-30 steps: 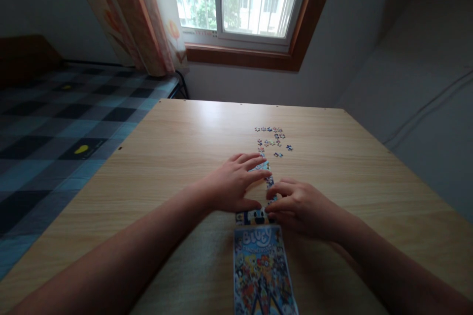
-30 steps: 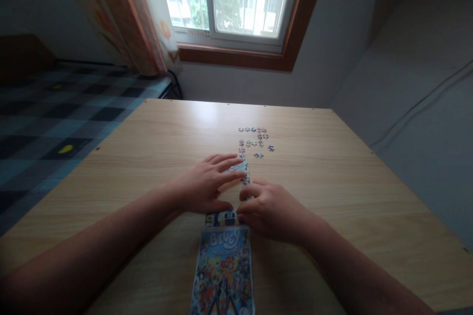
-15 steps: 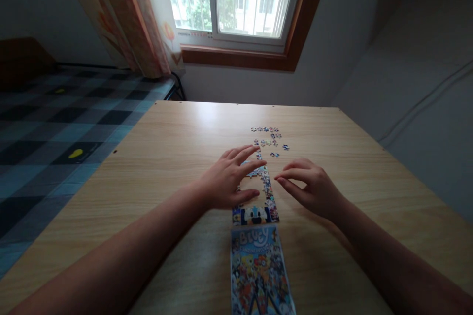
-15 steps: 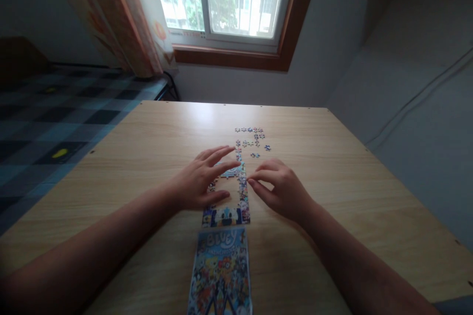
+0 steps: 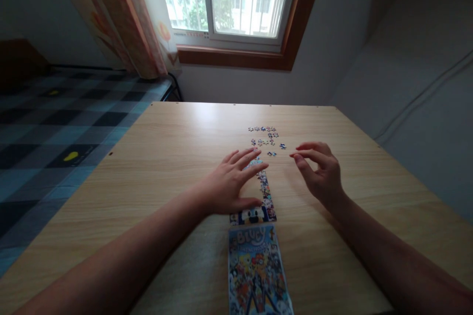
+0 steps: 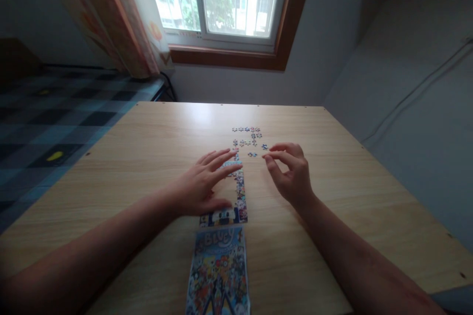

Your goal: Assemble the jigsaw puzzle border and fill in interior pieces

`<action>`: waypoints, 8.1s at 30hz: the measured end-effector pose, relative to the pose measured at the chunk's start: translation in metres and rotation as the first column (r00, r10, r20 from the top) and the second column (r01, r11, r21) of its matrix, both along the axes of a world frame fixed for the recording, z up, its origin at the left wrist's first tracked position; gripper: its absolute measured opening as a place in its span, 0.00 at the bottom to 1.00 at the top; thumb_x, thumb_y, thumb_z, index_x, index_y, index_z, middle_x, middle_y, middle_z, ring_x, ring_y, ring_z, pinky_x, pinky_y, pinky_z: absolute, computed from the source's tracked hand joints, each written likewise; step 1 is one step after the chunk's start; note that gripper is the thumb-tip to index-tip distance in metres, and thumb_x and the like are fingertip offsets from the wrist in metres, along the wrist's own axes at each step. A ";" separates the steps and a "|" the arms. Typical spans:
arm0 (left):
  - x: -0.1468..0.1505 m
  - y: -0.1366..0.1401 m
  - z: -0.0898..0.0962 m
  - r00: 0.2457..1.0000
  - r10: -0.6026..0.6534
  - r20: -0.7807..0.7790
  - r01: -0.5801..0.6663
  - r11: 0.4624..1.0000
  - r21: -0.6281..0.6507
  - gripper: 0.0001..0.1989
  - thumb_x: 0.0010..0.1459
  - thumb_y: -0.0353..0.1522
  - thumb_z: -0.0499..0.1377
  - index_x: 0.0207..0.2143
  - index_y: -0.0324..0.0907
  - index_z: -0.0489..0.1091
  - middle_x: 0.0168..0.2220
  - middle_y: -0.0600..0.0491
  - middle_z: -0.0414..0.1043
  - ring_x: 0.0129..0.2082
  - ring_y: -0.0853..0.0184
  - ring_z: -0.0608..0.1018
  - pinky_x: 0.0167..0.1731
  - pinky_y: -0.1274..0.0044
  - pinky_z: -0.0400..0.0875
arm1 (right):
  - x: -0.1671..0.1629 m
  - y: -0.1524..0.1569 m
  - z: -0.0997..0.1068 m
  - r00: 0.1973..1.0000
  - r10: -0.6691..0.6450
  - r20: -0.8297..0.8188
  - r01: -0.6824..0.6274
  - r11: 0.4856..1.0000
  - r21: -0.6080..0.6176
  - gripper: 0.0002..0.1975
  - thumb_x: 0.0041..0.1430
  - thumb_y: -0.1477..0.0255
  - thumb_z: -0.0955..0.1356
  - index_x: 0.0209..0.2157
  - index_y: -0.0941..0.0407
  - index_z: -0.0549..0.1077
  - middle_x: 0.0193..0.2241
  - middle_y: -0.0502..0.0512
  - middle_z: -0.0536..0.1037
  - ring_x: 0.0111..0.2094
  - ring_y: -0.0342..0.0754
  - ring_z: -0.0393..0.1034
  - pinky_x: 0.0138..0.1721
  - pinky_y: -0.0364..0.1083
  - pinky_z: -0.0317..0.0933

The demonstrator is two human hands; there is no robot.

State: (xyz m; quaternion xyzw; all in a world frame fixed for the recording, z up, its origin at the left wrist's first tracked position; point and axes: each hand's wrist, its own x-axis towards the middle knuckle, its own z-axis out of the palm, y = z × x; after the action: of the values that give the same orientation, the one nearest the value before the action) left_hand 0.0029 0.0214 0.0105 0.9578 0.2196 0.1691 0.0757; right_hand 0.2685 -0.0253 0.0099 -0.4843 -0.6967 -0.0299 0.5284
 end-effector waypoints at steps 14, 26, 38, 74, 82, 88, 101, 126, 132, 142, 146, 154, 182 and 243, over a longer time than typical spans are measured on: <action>-0.060 0.082 -0.017 0.551 0.728 0.409 -0.709 0.666 -0.230 0.20 0.64 0.38 0.49 0.48 0.37 0.74 0.50 0.42 0.76 0.54 0.54 0.75 0.59 0.62 0.66 | 0.026 0.040 -0.042 0.930 -0.198 -0.310 0.121 0.960 -0.252 0.12 0.58 0.66 0.68 0.41 0.55 0.80 0.48 0.61 0.77 0.53 0.57 0.70 0.56 0.60 0.62; -0.045 0.079 -0.023 0.608 0.792 -0.053 -0.791 0.610 0.051 0.21 0.62 0.40 0.51 0.52 0.40 0.72 0.55 0.40 0.72 0.56 0.49 0.71 0.58 0.59 0.63 | 0.026 0.046 -0.052 0.935 -0.218 -0.280 0.120 0.937 -0.327 0.18 0.52 0.69 0.66 0.44 0.57 0.78 0.49 0.62 0.78 0.55 0.58 0.69 0.62 0.59 0.57; -0.044 0.075 -0.019 0.616 0.780 -0.108 -0.775 0.625 0.092 0.24 0.64 0.41 0.48 0.55 0.41 0.71 0.59 0.41 0.69 0.59 0.50 0.69 0.59 0.59 0.61 | 0.039 0.091 -0.055 0.952 -0.272 -0.143 0.199 0.899 -0.391 0.24 0.46 0.77 0.62 0.45 0.59 0.79 0.50 0.62 0.79 0.55 0.57 0.70 0.62 0.56 0.59; -0.051 0.069 -0.025 0.693 0.720 -0.038 -0.718 0.694 0.064 0.20 0.62 0.41 0.53 0.52 0.43 0.73 0.59 0.41 0.71 0.58 0.48 0.71 0.58 0.57 0.63 | 0.060 0.060 -0.017 0.980 0.010 -0.201 -0.168 0.590 -0.790 0.12 0.40 0.65 0.76 0.24 0.56 0.75 0.21 0.50 0.76 0.23 0.44 0.66 0.24 0.44 0.58; -0.039 0.051 -0.009 0.812 0.444 0.380 -0.492 0.870 0.033 0.10 0.62 0.33 0.58 0.43 0.44 0.77 0.51 0.46 0.77 0.53 0.58 0.76 0.56 0.62 0.69 | 0.004 0.033 0.012 0.777 -0.053 -0.627 -0.455 0.641 -0.619 0.17 0.41 0.61 0.79 0.26 0.56 0.73 0.20 0.48 0.72 0.20 0.39 0.60 0.17 0.39 0.49; -0.008 0.006 0.014 0.879 -0.012 0.476 -0.076 0.983 0.165 0.09 0.61 0.34 0.64 0.44 0.45 0.76 0.42 0.50 0.79 0.42 0.64 0.78 0.43 0.68 0.75 | -0.050 -0.002 0.019 0.553 -0.106 -0.827 -0.697 0.485 -0.528 0.14 0.43 0.65 0.79 0.28 0.55 0.75 0.30 0.53 0.79 0.22 0.40 0.64 0.14 0.38 0.45; 0.003 -0.002 0.010 0.856 -0.015 0.517 -0.073 0.986 0.150 0.08 0.61 0.35 0.65 0.43 0.44 0.76 0.40 0.50 0.80 0.38 0.65 0.79 0.38 0.70 0.78 | -0.061 -0.011 0.014 0.530 -0.101 -0.842 -0.727 0.458 -0.512 0.12 0.46 0.64 0.79 0.29 0.54 0.76 0.25 0.51 0.75 0.26 0.43 0.69 0.15 0.38 0.49; 0.002 -0.004 0.011 0.869 -0.058 0.492 -0.066 0.971 0.231 0.08 0.60 0.36 0.65 0.37 0.41 0.71 0.36 0.51 0.77 0.35 0.67 0.77 0.35 0.74 0.74 | -0.057 -0.008 -0.002 0.657 0.219 -0.721 -0.652 0.646 -0.398 0.08 0.51 0.69 0.77 0.34 0.54 0.81 0.28 0.51 0.82 0.24 0.41 0.73 0.18 0.38 0.66; 0.002 -0.004 0.012 0.876 -0.091 0.473 -0.048 0.961 0.273 0.10 0.61 0.37 0.65 0.39 0.41 0.72 0.36 0.51 0.77 0.34 0.67 0.77 0.34 0.74 0.74 | -0.057 -0.007 0.002 0.630 0.193 -0.753 -0.651 0.660 -0.375 0.07 0.51 0.69 0.77 0.33 0.54 0.82 0.26 0.52 0.82 0.25 0.43 0.75 0.18 0.39 0.67; 0.001 -0.005 0.013 0.880 -0.088 0.467 -0.070 0.948 0.311 0.05 0.62 0.34 0.64 0.39 0.42 0.73 0.36 0.52 0.77 0.34 0.68 0.77 0.34 0.75 0.75 | -0.057 -0.007 0.009 0.629 0.130 -0.767 -0.632 0.660 -0.406 0.08 0.48 0.69 0.78 0.31 0.56 0.81 0.24 0.53 0.81 0.25 0.45 0.76 0.17 0.39 0.65; 0.001 -0.005 0.012 0.877 -0.080 0.474 -0.073 0.952 0.297 0.07 0.63 0.33 0.63 0.42 0.42 0.74 0.38 0.51 0.77 0.36 0.68 0.78 0.34 0.75 0.76 | -0.058 -0.008 0.009 0.631 0.123 -0.766 -0.635 0.650 -0.419 0.08 0.49 0.69 0.77 0.32 0.56 0.81 0.24 0.53 0.81 0.26 0.46 0.77 0.17 0.39 0.65; 0.001 -0.005 0.011 0.877 -0.092 0.472 -0.049 0.960 0.276 0.06 0.62 0.31 0.63 0.43 0.42 0.74 0.38 0.51 0.77 0.36 0.68 0.78 0.35 0.75 0.76 | -0.057 -0.007 0.008 0.632 0.136 -0.763 -0.643 0.642 -0.418 0.08 0.52 0.68 0.75 0.34 0.56 0.80 0.26 0.54 0.82 0.29 0.48 0.78 0.18 0.40 0.66; -0.002 -0.004 0.010 0.886 -0.080 0.456 -0.066 0.953 0.295 0.10 0.63 0.36 0.64 0.45 0.42 0.72 0.39 0.50 0.77 0.37 0.67 0.78 0.35 0.75 0.76 | -0.056 -0.006 0.006 0.685 0.198 -0.701 -0.637 0.629 -0.445 0.08 0.52 0.67 0.76 0.33 0.55 0.82 0.26 0.51 0.80 0.22 0.40 0.69 0.19 0.40 0.67; -0.031 0.046 -0.011 0.622 0.592 0.512 -0.508 0.803 -0.311 0.12 0.62 0.34 0.55 0.40 0.40 0.77 0.38 0.49 0.79 0.32 0.66 0.78 0.31 0.74 0.73 | 0.030 0.067 -0.040 0.989 -0.148 0.002 0.126 0.832 -0.540 0.14 0.56 0.62 0.69 0.39 0.54 0.82 0.32 0.54 0.83 0.31 0.50 0.75 0.35 0.47 0.64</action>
State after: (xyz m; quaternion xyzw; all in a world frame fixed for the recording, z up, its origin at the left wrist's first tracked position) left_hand -0.0283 0.0676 -0.0008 0.7356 0.4787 0.4556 0.1489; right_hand 0.2989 0.0415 -0.0304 -0.6621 -0.6300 0.1386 0.3815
